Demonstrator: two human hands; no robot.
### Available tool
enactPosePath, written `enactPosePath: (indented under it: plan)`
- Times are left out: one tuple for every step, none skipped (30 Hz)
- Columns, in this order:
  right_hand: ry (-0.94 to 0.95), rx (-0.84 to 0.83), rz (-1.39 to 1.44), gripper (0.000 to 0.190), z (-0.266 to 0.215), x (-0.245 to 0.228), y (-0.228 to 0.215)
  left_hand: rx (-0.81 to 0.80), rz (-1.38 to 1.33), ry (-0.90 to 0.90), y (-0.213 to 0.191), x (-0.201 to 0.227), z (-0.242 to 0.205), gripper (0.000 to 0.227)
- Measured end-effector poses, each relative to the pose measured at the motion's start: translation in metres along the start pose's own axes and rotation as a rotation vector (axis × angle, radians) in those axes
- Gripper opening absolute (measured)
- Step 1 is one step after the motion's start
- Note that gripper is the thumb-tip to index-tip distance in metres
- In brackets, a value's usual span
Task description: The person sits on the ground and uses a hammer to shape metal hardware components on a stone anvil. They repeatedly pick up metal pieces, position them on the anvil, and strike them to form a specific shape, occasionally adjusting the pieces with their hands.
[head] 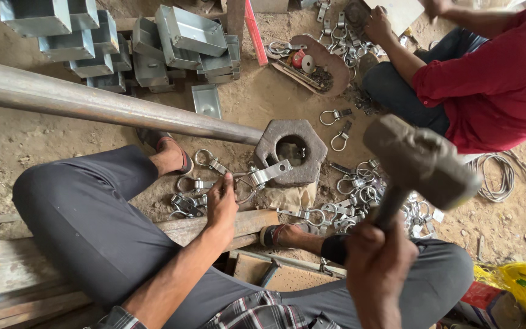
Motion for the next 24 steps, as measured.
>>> enactPosePath:
  plan:
    - [0.229,-0.015,0.397,0.046,-0.002,0.022,0.021,-0.026,-0.015,0.015,0.001,-0.001,0.001,0.03]
    - [0.455,-0.019,0.792,0.047,-0.006,0.043,0.045,-0.058,-0.029,0.031,0.002,-0.001,0.003,0.038]
    - [0.302,-0.199,0.217,0.041,-0.009,0.043,0.056,-0.073,-0.019,0.04,0.002,-0.001,0.003,0.039]
    - [0.131,-0.359,-0.358,0.036,-0.01,0.046,0.072,-0.085,-0.013,0.055,0.003,0.0,0.004,0.04]
    - [0.132,-0.381,-0.411,0.034,-0.011,0.056,0.074,-0.097,-0.008,0.07,0.003,0.002,0.005,0.042]
    - [0.13,-0.406,-0.466,0.031,-0.011,0.064,0.076,-0.086,-0.006,0.06,0.001,0.003,0.006,0.041]
    - [0.129,-0.431,-0.52,0.029,-0.009,0.071,0.074,-0.075,-0.005,0.05,-0.001,0.004,0.007,0.041]
    - [0.171,-0.434,-0.493,0.03,-0.01,0.078,0.065,-0.068,0.001,0.038,-0.002,0.004,0.005,0.041]
    - [0.213,-0.438,-0.466,0.03,-0.01,0.084,0.055,-0.103,-0.03,0.022,0.002,0.004,0.003,0.039]
    - [0.254,-0.443,-0.437,0.031,-0.008,0.087,0.047,-0.138,-0.059,0.006,0.004,0.006,0.001,0.037]
    - [0.241,-0.427,-0.423,0.033,-0.006,0.085,0.04,-0.172,-0.088,-0.011,0.007,0.009,0.0,0.035]
    - [0.234,-0.413,-0.412,0.037,-0.007,0.082,0.031,-0.255,-0.027,0.083,0.013,0.016,-0.005,0.038]
    - [0.227,-0.4,-0.402,0.041,-0.008,0.079,0.023,-0.338,0.035,0.177,0.018,0.023,-0.012,0.041]
    - [0.253,-0.384,-0.397,0.041,-0.009,0.077,0.016,-0.42,0.095,0.274,0.024,0.031,-0.019,0.044]
    - [0.279,-0.368,-0.391,0.042,-0.01,0.075,0.01,-0.496,0.466,0.594,0.035,0.046,-0.033,0.039]
    - [0.304,-0.357,-0.384,0.043,-0.01,0.073,0.004,-0.553,0.843,0.91,0.047,0.054,-0.051,0.035]
    - [0.287,-0.342,-0.394,0.042,-0.01,0.069,0.0,-0.593,1.228,1.222,0.058,0.051,-0.068,0.031]
    - [0.268,-0.329,-0.405,0.041,-0.009,0.064,-0.004,-0.584,1.259,1.319,0.059,0.054,-0.078,0.025]
    - [0.249,-0.316,-0.415,0.039,-0.008,0.06,-0.008,-0.574,1.289,1.417,0.059,0.056,-0.087,0.02]
    - [0.25,-0.313,-0.435,0.039,-0.008,0.057,-0.011,-0.564,1.32,1.514,0.058,0.058,-0.096,0.018]
    - [0.25,-0.309,-0.455,0.038,-0.007,0.053,-0.015,-0.583,1.359,1.492,0.057,0.059,-0.096,0.014]
    - [0.253,-0.307,-0.474,0.038,-0.007,0.049,-0.018,-0.604,1.4,1.465,0.055,0.06,-0.096,0.011]
    - [0.222,-0.269,-0.459,0.038,-0.005,0.041,-0.023,-0.625,1.441,1.438,0.055,0.06,-0.095,0.01]
    - [0.19,-0.233,-0.443,0.039,-0.003,0.033,-0.029,-0.656,1.419,1.458,0.054,0.062,-0.097,0.012]
Point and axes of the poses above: each hand's wrist, its own z-axis towards the middle knuckle, its own y-axis out of the palm, x = y × z, the point moved 7 cm from there along z, towards the middle knuckle, and after that the axes turned 11 degrees about -z, right-handed, at the moved point
